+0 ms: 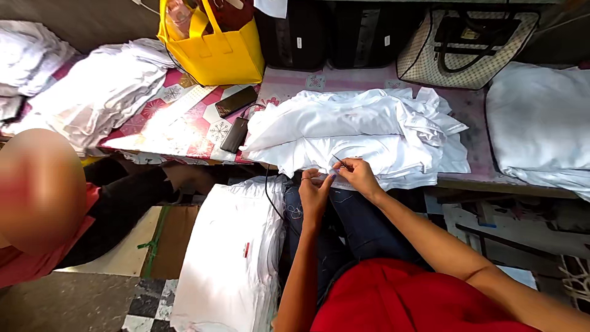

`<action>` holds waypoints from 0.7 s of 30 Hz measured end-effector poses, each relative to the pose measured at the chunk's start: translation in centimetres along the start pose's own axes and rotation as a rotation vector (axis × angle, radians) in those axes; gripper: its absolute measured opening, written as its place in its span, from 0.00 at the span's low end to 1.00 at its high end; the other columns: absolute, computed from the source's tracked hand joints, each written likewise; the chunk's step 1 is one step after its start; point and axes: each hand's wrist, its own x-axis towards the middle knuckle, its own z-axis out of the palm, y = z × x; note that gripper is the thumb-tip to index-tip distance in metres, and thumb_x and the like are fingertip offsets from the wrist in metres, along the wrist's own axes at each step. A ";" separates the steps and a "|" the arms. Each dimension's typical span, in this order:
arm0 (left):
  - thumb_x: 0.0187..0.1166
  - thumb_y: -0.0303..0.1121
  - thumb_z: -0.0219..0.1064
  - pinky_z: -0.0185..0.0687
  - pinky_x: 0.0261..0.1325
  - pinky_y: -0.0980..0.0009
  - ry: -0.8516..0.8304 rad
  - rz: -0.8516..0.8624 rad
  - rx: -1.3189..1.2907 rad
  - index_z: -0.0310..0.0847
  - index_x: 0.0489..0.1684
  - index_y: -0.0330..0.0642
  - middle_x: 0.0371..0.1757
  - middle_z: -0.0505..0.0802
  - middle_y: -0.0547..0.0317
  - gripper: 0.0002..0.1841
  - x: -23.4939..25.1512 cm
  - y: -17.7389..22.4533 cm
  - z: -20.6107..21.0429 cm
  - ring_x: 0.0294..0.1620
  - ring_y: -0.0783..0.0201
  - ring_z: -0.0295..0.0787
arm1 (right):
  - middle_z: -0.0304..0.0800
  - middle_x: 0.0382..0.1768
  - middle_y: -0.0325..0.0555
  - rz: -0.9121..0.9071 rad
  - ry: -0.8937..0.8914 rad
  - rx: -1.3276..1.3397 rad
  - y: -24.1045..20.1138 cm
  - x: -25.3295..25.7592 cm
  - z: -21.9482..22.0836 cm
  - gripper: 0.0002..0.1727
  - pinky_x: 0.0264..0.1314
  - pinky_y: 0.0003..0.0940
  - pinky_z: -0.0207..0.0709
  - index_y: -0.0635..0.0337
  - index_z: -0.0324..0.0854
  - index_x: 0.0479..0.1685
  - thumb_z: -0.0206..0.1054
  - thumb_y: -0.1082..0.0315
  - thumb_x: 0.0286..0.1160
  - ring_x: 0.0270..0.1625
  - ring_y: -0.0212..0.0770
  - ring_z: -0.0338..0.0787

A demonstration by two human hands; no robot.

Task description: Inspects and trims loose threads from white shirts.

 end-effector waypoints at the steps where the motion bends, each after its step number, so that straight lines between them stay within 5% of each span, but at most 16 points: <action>1: 0.76 0.31 0.73 0.90 0.49 0.64 0.032 0.040 0.016 0.80 0.59 0.22 0.45 0.94 0.40 0.20 0.4 -0.4 0.9 0.38 0.60 0.94 | 0.89 0.30 0.43 0.007 0.000 -0.020 -0.1 -0.1 0.3 0.10 0.41 0.34 0.76 0.61 0.92 0.45 0.64 0.72 0.76 0.31 0.32 0.81; 3: 0.77 0.22 0.69 0.92 0.42 0.70 0.119 0.154 -0.025 0.87 0.47 0.22 0.35 0.95 0.44 0.09 0.8 -1.2 2.0 0.31 0.65 0.94 | 0.92 0.33 0.45 0.015 -0.001 -0.069 -0.6 -0.3 0.6 0.13 0.45 0.36 0.78 0.61 0.93 0.48 0.62 0.71 0.78 0.35 0.34 0.85; 6: 0.75 0.19 0.68 0.92 0.40 0.74 0.156 0.289 -0.066 0.89 0.41 0.24 0.34 0.94 0.45 0.06 0.0 -1.8 2.4 0.30 0.68 0.93 | 0.94 0.39 0.49 0.044 -0.093 -0.066 -1.1 -0.4 -0.1 0.14 0.49 0.36 0.78 0.64 0.92 0.53 0.61 0.70 0.80 0.39 0.35 0.86; 10: 0.74 0.18 0.66 0.90 0.42 0.71 0.158 0.397 0.072 0.91 0.40 0.26 0.36 0.93 0.44 0.07 -1.8 -3.1 3.1 0.32 0.63 0.92 | 0.74 0.25 0.32 0.281 -0.369 0.211 -0.6 0.2 -0.1 0.12 0.26 0.21 0.63 0.66 0.85 0.55 0.58 0.71 0.84 0.21 0.23 0.67; 12: 0.75 0.19 0.66 0.90 0.43 0.69 0.067 0.345 0.103 0.90 0.40 0.26 0.37 0.93 0.44 0.07 -2.7 -3.8 2.6 0.33 0.62 0.92 | 0.67 0.19 0.28 0.368 -0.378 0.355 0.1 0.6 -0.3 0.10 0.21 0.19 0.60 0.64 0.81 0.54 0.56 0.72 0.85 0.17 0.22 0.63; 14: 0.80 0.21 0.63 0.90 0.50 0.62 -0.199 0.192 0.156 0.89 0.44 0.25 0.42 0.94 0.41 0.09 -3.6 -3.9 0.7 0.38 0.57 0.93 | 0.68 0.19 0.28 0.367 -0.254 0.366 0.4 0.7 -0.7 0.11 0.21 0.19 0.60 0.65 0.84 0.53 0.57 0.72 0.86 0.17 0.23 0.63; 17: 0.82 0.27 0.65 0.82 0.67 0.49 -0.530 -0.058 0.319 0.89 0.49 0.26 0.53 0.92 0.36 0.11 -3.8 -3.3 -1.9 0.56 0.45 0.91 | 0.78 0.25 0.37 0.267 -0.145 0.142 0.3 0.8 -1.3 0.11 0.29 0.26 0.66 0.64 0.89 0.47 0.63 0.66 0.85 0.23 0.27 0.69; 21: 0.79 0.35 0.71 0.87 0.55 0.52 -0.144 0.029 0.335 0.86 0.50 0.24 0.59 0.89 0.33 0.17 -3.0 -0.8 -1.3 0.46 0.48 0.92 | 0.88 0.32 0.52 0.158 -0.158 -0.171 -1.3 0.2 0.0 0.19 0.50 0.53 0.77 0.66 0.89 0.42 0.72 0.54 0.78 0.39 0.48 0.85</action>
